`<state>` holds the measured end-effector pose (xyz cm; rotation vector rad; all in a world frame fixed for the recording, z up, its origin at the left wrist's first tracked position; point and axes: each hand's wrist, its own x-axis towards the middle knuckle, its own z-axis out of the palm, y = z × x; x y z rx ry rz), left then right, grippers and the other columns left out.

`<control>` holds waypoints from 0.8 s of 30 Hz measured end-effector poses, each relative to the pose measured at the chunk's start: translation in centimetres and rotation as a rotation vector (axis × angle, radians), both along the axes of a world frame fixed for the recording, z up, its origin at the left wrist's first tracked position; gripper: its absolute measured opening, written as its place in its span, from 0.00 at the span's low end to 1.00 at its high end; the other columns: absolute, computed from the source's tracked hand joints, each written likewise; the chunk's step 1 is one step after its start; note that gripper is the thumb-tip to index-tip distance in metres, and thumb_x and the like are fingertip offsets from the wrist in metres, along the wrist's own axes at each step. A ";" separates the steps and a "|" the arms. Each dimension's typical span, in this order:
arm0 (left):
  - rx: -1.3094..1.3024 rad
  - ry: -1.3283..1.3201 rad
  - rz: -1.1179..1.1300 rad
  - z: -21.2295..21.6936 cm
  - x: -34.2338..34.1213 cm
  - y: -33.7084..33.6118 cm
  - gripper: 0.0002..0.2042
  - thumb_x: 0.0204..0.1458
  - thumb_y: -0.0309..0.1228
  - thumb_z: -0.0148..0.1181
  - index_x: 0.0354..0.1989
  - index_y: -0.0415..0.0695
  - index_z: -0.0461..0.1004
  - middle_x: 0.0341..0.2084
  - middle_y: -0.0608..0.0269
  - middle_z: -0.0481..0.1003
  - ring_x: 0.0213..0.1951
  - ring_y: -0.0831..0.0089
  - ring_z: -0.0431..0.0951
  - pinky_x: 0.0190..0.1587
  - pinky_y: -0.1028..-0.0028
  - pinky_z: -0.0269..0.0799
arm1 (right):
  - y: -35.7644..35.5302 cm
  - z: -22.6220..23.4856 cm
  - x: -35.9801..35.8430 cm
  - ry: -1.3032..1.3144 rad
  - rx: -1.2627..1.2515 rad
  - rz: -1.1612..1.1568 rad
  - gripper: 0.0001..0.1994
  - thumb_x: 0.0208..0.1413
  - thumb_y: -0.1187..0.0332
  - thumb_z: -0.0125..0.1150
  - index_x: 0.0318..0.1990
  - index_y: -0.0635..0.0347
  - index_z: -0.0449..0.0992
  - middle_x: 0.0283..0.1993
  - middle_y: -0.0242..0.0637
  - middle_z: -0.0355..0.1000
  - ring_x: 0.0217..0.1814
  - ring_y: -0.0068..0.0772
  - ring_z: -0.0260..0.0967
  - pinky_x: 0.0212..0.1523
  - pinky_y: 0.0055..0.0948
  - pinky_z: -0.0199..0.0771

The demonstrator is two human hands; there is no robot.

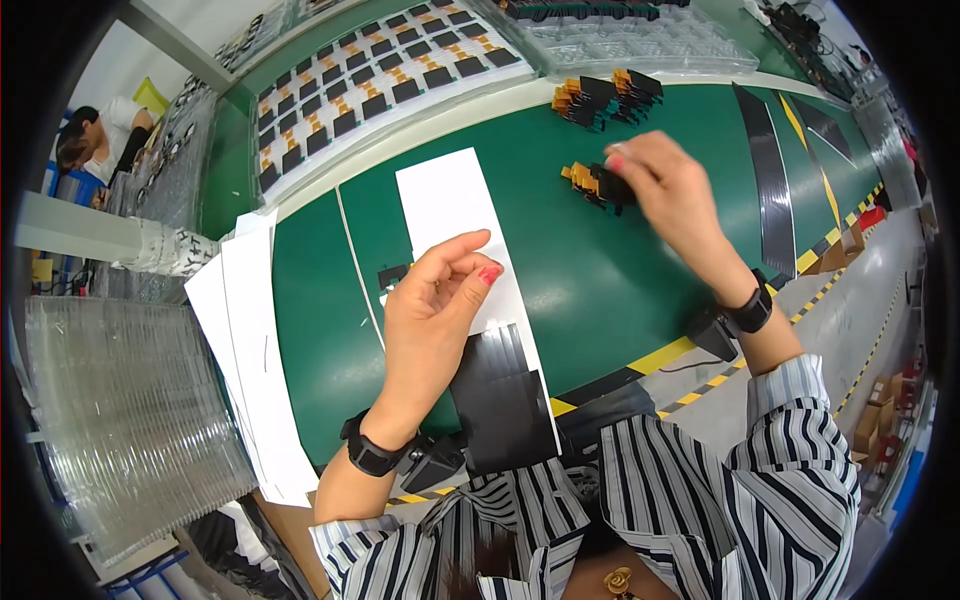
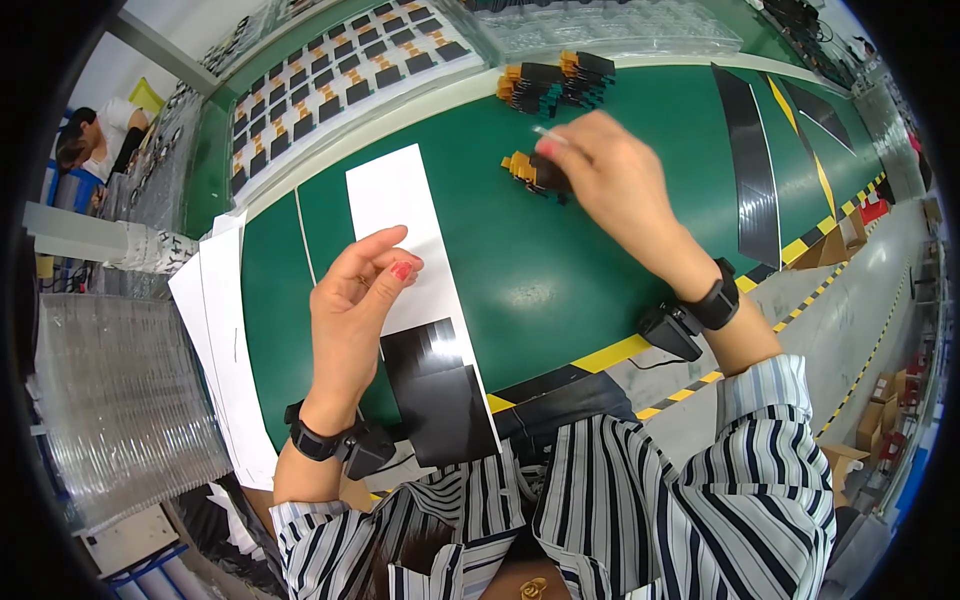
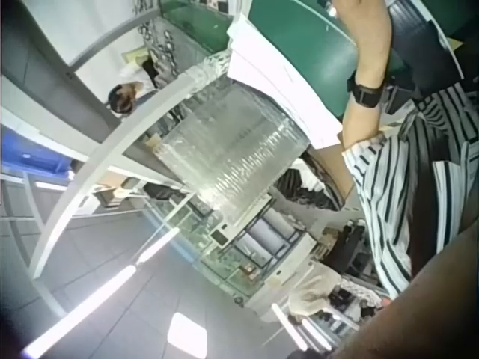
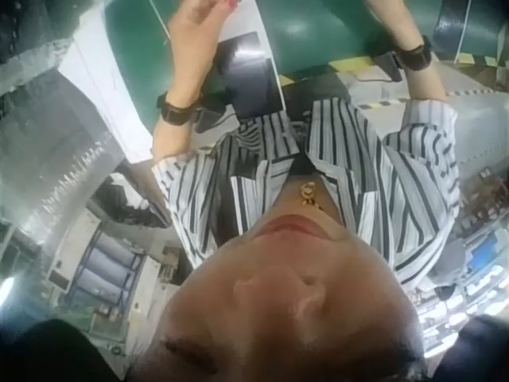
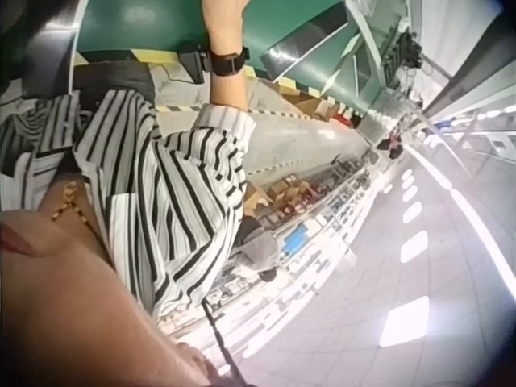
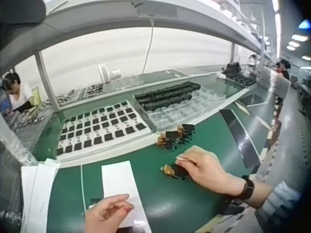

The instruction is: The person uses tweezers to peel a black adhesive strip from a backing sheet, applies it to a small electronic component, and then places the finished component onto a tray.

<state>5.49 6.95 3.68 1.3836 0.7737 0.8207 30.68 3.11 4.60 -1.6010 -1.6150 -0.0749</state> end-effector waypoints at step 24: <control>1.043 0.854 -0.262 -1.8 -4.0 -4.5 0.16 0.37 0.30 0.58 0.37 0.38 0.71 0.42 0.59 0.68 0.40 0.66 0.65 0.35 0.71 0.63 | -4.7 -2.9 -6.4 1.130 -0.392 0.276 0.09 0.54 0.74 0.47 0.33 0.76 0.68 0.38 0.51 0.66 0.34 0.40 0.71 0.35 0.30 0.76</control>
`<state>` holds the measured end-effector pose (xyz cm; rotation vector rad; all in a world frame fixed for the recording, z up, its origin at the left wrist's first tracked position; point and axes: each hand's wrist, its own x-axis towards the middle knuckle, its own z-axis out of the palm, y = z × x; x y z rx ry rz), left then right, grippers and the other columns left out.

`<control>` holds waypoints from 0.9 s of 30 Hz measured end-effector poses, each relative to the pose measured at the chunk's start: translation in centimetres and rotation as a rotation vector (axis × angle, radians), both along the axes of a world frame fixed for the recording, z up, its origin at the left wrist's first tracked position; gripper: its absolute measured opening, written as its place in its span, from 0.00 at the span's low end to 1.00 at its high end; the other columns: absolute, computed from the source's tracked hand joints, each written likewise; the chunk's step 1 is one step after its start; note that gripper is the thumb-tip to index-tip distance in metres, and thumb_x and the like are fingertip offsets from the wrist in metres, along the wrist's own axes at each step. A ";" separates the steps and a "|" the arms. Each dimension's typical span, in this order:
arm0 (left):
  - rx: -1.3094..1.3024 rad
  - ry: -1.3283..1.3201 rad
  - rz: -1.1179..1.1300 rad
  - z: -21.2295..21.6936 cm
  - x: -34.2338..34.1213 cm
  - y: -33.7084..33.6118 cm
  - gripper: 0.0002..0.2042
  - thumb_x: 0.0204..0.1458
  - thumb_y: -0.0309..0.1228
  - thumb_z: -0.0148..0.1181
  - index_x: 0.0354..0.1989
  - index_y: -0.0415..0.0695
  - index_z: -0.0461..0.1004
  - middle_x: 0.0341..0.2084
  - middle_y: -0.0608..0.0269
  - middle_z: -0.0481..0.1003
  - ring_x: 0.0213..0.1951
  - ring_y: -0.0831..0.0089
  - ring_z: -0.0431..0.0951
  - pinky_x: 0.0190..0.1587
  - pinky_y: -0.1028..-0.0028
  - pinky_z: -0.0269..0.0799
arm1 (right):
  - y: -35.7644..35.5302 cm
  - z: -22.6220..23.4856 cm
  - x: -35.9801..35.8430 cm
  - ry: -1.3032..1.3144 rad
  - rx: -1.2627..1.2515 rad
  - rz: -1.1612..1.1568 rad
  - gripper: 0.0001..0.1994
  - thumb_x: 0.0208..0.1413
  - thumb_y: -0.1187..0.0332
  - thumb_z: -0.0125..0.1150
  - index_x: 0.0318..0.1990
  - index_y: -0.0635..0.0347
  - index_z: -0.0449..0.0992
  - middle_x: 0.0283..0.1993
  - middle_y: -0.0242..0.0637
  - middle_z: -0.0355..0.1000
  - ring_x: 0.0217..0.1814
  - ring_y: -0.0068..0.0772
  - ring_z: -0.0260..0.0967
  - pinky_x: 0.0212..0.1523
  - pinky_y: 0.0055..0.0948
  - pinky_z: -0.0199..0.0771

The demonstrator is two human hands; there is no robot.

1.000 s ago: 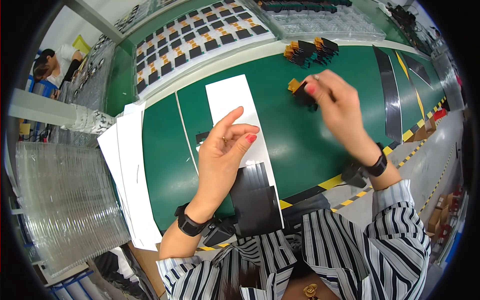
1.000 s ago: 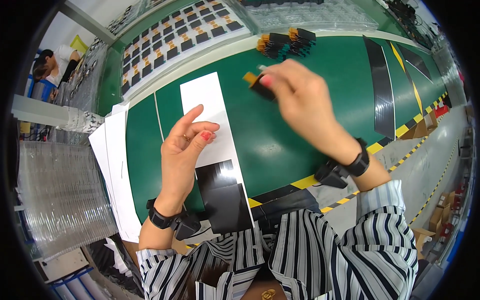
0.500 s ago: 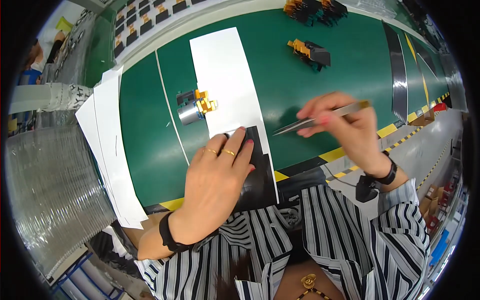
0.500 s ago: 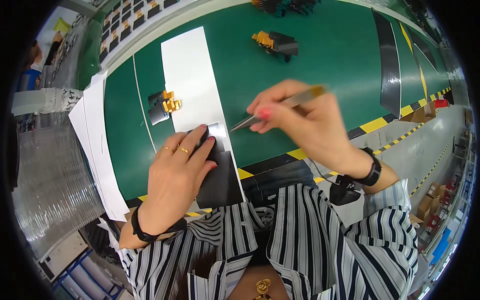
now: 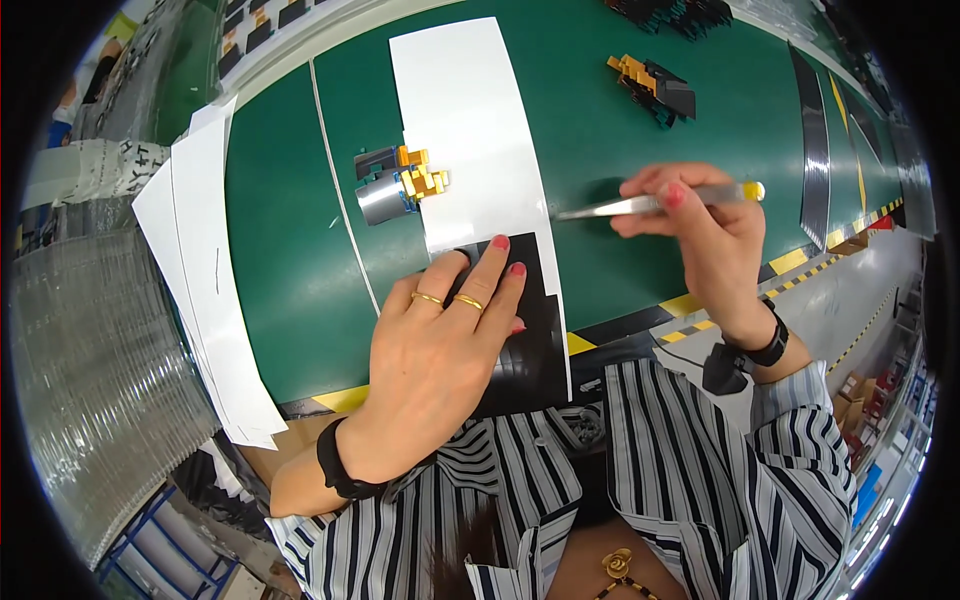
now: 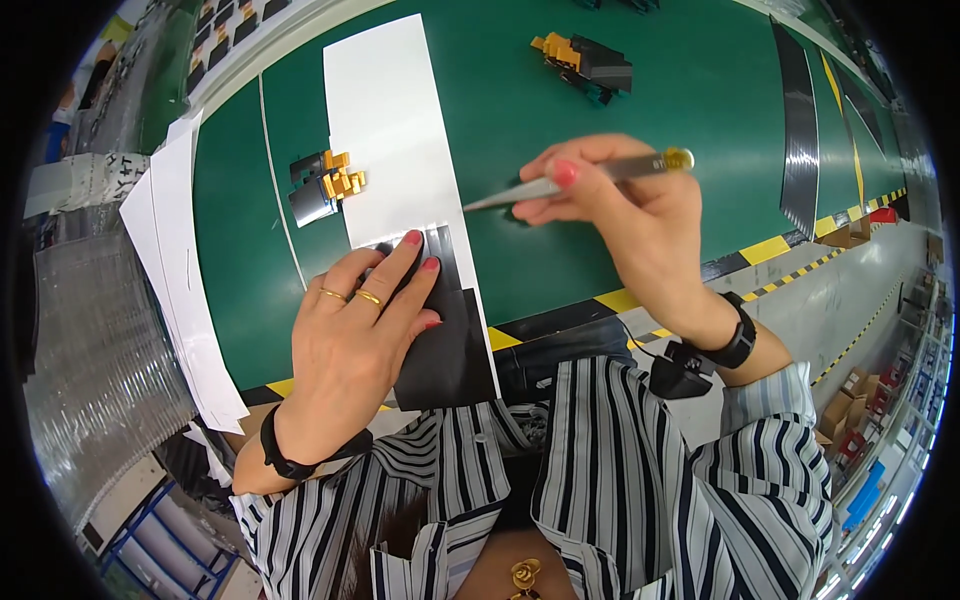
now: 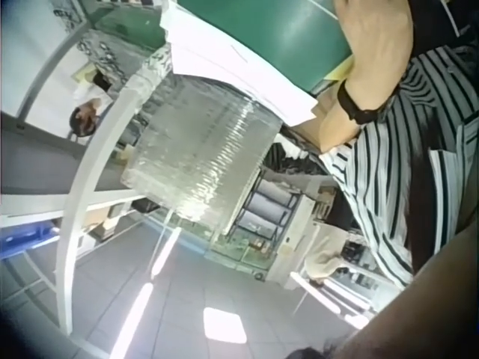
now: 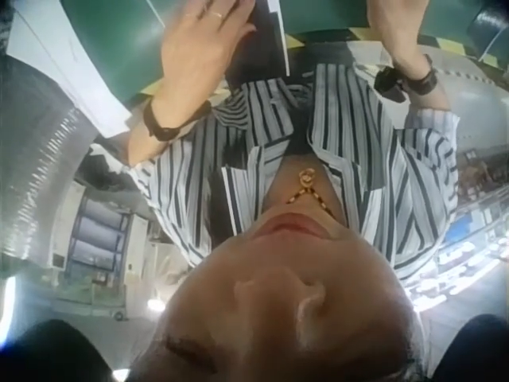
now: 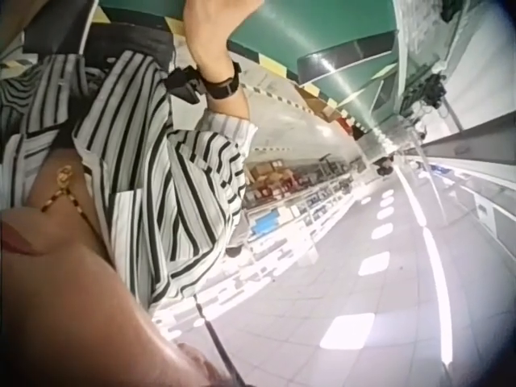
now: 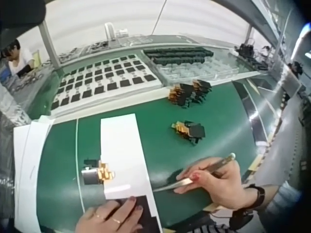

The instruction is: The person uses tweezers to peel a black adhesive strip from a backing sheet, applies it to a small electronic component, and then places the finished component onto a tray.

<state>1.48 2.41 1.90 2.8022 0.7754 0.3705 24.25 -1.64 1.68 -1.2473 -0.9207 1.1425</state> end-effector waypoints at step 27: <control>0.185 -0.017 0.296 2.1 -2.3 5.1 0.16 0.35 0.21 0.59 0.37 0.39 0.70 0.31 0.57 0.68 0.31 0.63 0.69 0.32 0.72 0.67 | 1.6 2.7 -0.7 0.158 0.172 0.182 0.09 0.55 0.70 0.46 0.35 0.69 0.66 0.32 0.50 0.70 0.25 0.39 0.72 0.24 0.31 0.75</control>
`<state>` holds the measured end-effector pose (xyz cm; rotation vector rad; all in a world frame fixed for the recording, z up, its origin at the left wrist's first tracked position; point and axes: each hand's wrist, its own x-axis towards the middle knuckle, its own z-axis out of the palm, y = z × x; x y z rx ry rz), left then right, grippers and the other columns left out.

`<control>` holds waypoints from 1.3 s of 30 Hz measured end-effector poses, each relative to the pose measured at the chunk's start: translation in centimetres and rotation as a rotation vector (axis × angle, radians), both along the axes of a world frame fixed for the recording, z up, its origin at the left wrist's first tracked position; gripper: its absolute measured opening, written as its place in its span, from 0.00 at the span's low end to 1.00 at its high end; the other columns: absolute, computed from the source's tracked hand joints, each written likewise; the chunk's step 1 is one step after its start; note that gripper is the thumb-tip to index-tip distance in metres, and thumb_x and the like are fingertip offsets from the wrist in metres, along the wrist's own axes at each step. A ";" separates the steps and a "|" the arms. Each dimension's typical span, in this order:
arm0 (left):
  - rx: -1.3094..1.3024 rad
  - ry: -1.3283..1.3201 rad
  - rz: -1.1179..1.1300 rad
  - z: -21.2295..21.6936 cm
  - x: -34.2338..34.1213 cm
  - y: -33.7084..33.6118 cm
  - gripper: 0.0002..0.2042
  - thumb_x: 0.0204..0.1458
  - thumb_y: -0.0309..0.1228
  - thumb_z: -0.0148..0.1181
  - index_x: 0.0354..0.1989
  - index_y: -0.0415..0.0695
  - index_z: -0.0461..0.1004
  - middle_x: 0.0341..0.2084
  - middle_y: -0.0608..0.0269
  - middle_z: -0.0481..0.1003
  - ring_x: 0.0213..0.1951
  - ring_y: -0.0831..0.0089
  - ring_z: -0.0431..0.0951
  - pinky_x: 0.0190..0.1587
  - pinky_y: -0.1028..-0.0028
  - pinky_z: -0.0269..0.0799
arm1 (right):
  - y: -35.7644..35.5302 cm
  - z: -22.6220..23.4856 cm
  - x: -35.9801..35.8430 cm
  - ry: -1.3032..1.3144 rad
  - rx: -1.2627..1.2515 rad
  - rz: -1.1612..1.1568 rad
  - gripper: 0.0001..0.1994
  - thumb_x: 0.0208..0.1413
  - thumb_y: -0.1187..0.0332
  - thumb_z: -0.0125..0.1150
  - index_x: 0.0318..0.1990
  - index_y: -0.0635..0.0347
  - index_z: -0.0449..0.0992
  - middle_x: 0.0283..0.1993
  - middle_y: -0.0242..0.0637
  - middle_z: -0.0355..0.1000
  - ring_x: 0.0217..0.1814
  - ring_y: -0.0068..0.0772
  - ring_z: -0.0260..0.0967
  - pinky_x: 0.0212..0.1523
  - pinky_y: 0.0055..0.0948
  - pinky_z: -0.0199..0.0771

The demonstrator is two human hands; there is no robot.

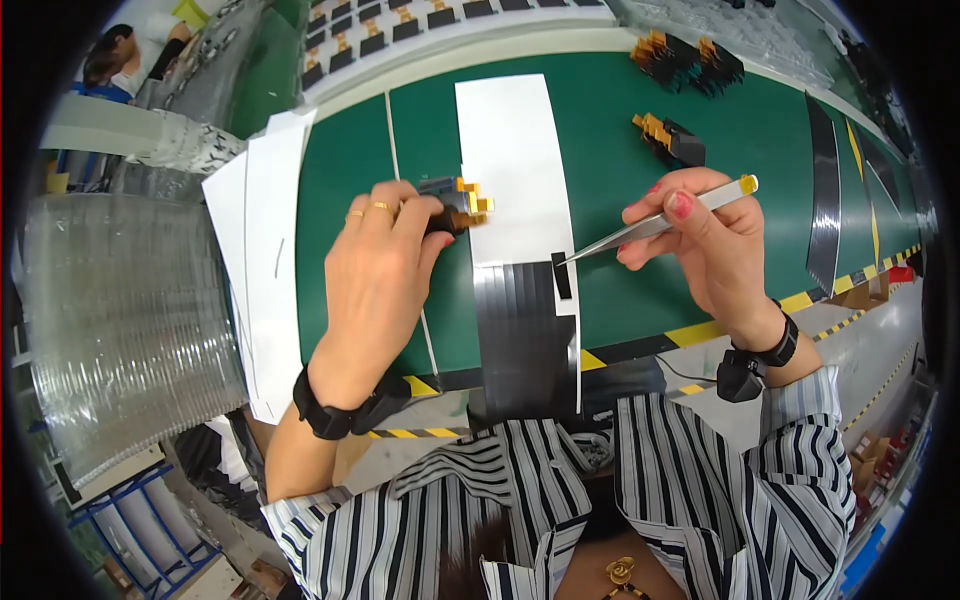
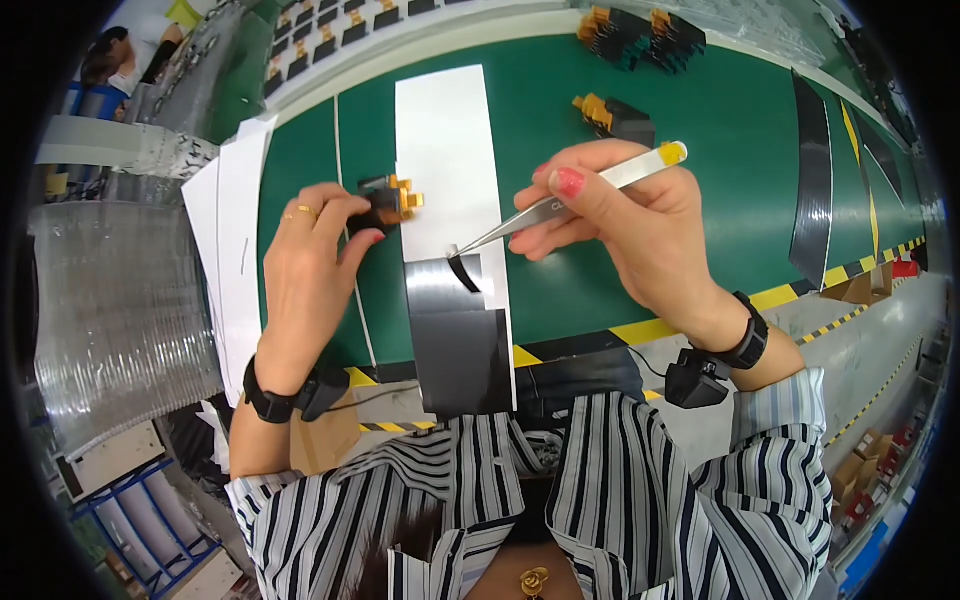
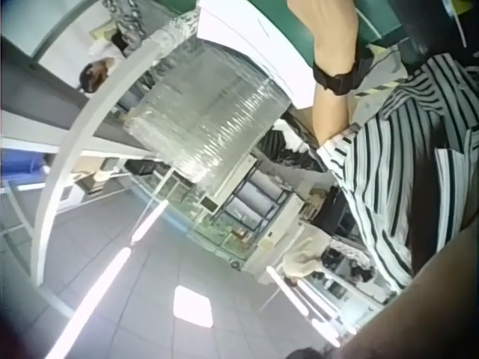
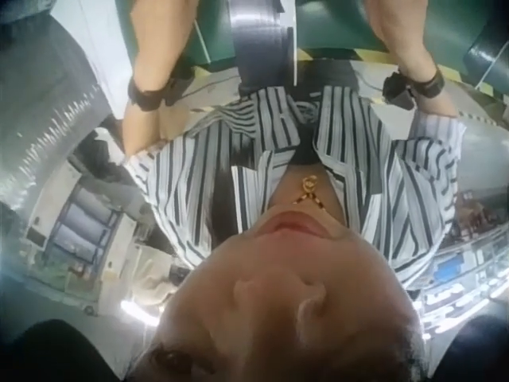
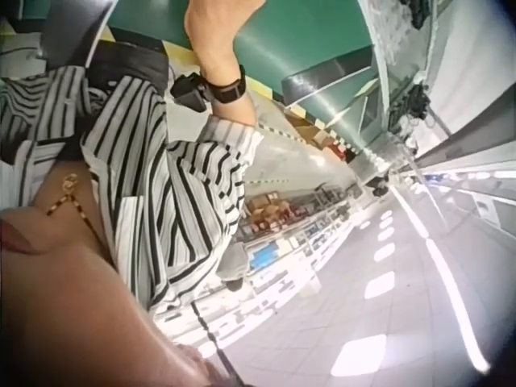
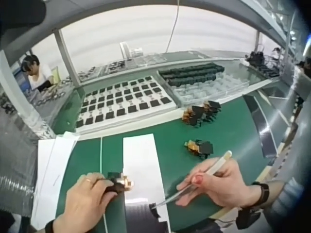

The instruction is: The person uses tweezers to peel a black adhesive strip from a backing sheet, applies it to a small electronic component, and then places the finished component onto a tray.

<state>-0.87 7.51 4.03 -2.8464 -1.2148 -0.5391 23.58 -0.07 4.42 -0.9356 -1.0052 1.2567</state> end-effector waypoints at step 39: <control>-1.359 -1.206 0.099 -0.3 5.4 1.4 0.11 0.49 0.23 0.49 0.42 0.34 0.69 0.24 0.63 0.70 0.23 0.78 0.70 0.26 0.79 0.67 | 4.0 -1.0 0.9 -0.056 0.272 -0.104 0.07 0.55 0.70 0.46 0.36 0.60 0.55 0.36 0.55 0.67 0.29 0.45 0.71 0.31 0.35 0.76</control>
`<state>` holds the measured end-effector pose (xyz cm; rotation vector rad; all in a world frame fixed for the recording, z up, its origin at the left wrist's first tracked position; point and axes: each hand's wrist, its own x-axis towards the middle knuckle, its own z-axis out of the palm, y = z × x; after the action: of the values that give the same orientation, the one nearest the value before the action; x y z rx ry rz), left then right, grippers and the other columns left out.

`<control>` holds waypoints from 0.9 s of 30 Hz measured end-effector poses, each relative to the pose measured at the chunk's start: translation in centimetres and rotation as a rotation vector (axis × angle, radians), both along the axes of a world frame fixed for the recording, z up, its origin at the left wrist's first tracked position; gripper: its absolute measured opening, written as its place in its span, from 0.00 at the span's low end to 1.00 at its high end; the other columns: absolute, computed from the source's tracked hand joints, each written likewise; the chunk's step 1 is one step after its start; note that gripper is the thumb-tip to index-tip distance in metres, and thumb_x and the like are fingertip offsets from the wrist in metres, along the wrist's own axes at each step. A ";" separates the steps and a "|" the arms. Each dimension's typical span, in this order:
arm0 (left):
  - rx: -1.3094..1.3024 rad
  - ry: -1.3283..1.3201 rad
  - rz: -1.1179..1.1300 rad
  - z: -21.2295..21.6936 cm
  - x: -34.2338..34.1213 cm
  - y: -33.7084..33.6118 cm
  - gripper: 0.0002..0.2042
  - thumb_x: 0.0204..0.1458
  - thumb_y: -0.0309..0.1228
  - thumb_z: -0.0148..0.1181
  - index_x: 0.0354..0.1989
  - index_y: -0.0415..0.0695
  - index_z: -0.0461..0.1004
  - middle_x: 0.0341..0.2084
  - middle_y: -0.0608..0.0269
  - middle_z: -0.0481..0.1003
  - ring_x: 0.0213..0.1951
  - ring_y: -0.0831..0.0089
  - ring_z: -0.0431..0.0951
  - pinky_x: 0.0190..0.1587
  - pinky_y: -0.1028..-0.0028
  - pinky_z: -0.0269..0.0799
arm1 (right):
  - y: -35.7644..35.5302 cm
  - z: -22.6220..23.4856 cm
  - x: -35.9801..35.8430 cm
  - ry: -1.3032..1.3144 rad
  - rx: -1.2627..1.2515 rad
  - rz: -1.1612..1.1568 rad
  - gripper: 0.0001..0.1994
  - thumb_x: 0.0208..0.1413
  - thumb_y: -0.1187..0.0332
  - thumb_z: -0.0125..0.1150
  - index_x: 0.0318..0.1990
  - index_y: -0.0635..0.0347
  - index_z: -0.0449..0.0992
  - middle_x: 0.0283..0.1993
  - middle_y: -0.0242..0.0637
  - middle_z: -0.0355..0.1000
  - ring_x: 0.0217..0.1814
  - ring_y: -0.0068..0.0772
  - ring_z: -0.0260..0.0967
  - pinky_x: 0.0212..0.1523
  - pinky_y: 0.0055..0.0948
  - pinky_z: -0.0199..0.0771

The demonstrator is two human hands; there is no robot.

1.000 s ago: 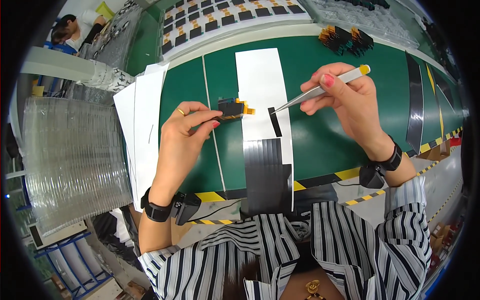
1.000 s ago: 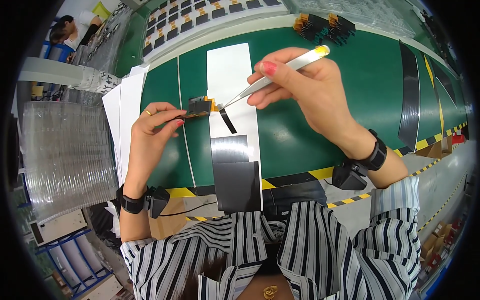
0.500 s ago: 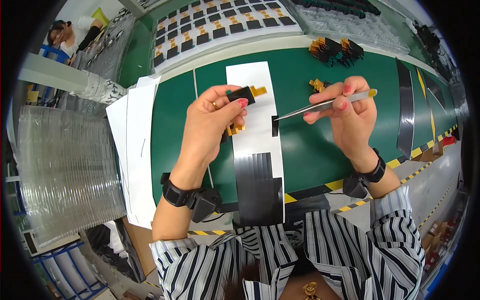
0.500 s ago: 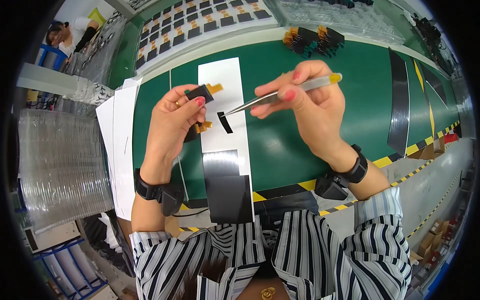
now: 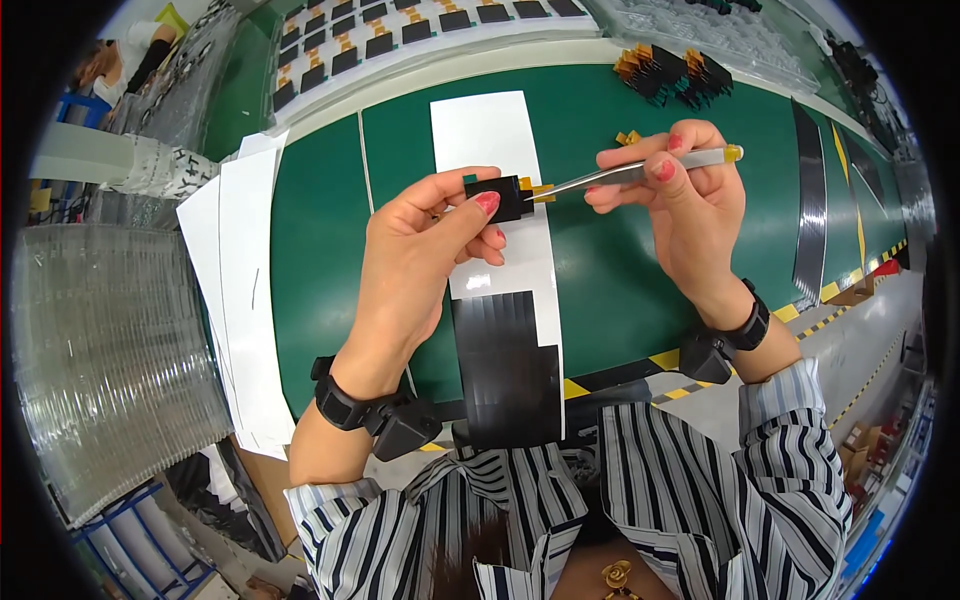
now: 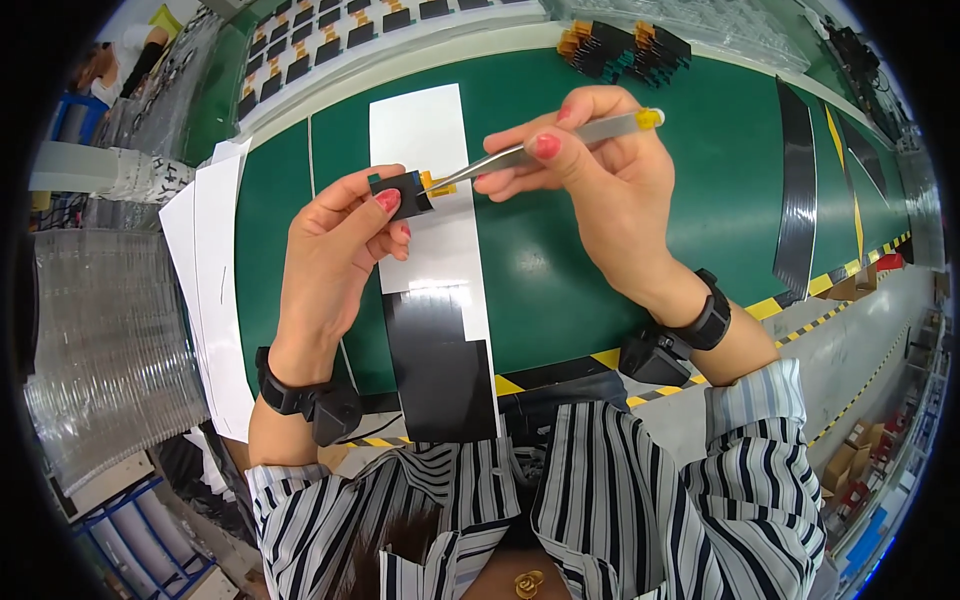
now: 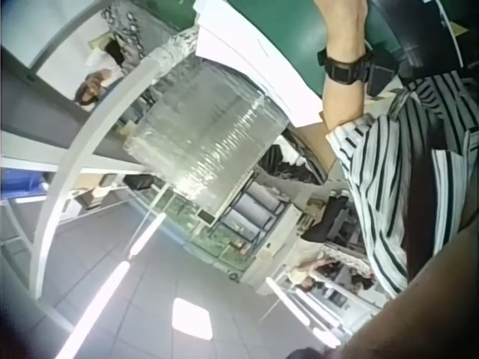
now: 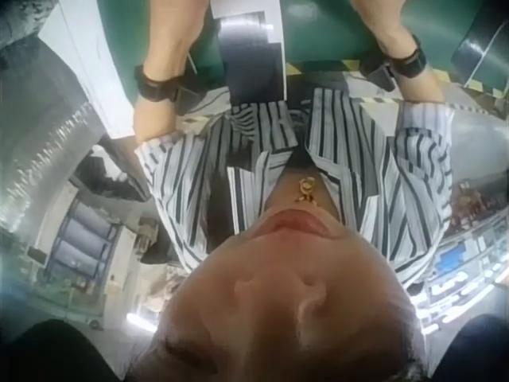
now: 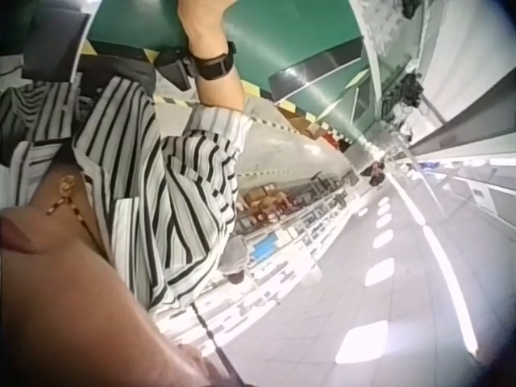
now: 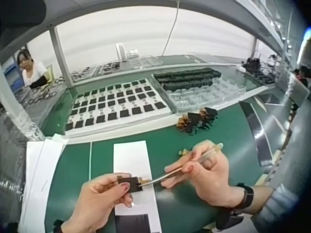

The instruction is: The person uses tweezers to peel a black adhesive strip from a backing sheet, applies it to a small electronic component, and then places the finished component onto a tray.

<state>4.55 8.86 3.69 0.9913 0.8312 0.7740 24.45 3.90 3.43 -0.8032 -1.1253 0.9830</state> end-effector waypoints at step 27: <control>-0.164 -0.087 -0.079 0.1 0.1 -0.5 0.06 0.48 0.21 0.51 0.36 0.37 0.69 0.22 0.63 0.71 0.25 0.77 0.73 0.33 0.78 0.72 | 1.2 -0.3 0.0 0.016 0.150 -0.409 0.07 0.57 0.69 0.43 0.38 0.63 0.60 0.33 0.48 0.68 0.27 0.35 0.69 0.29 0.26 0.72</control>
<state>4.67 8.40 3.75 0.8338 0.7628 0.6658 24.47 5.13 3.14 -0.8587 -0.9583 0.5570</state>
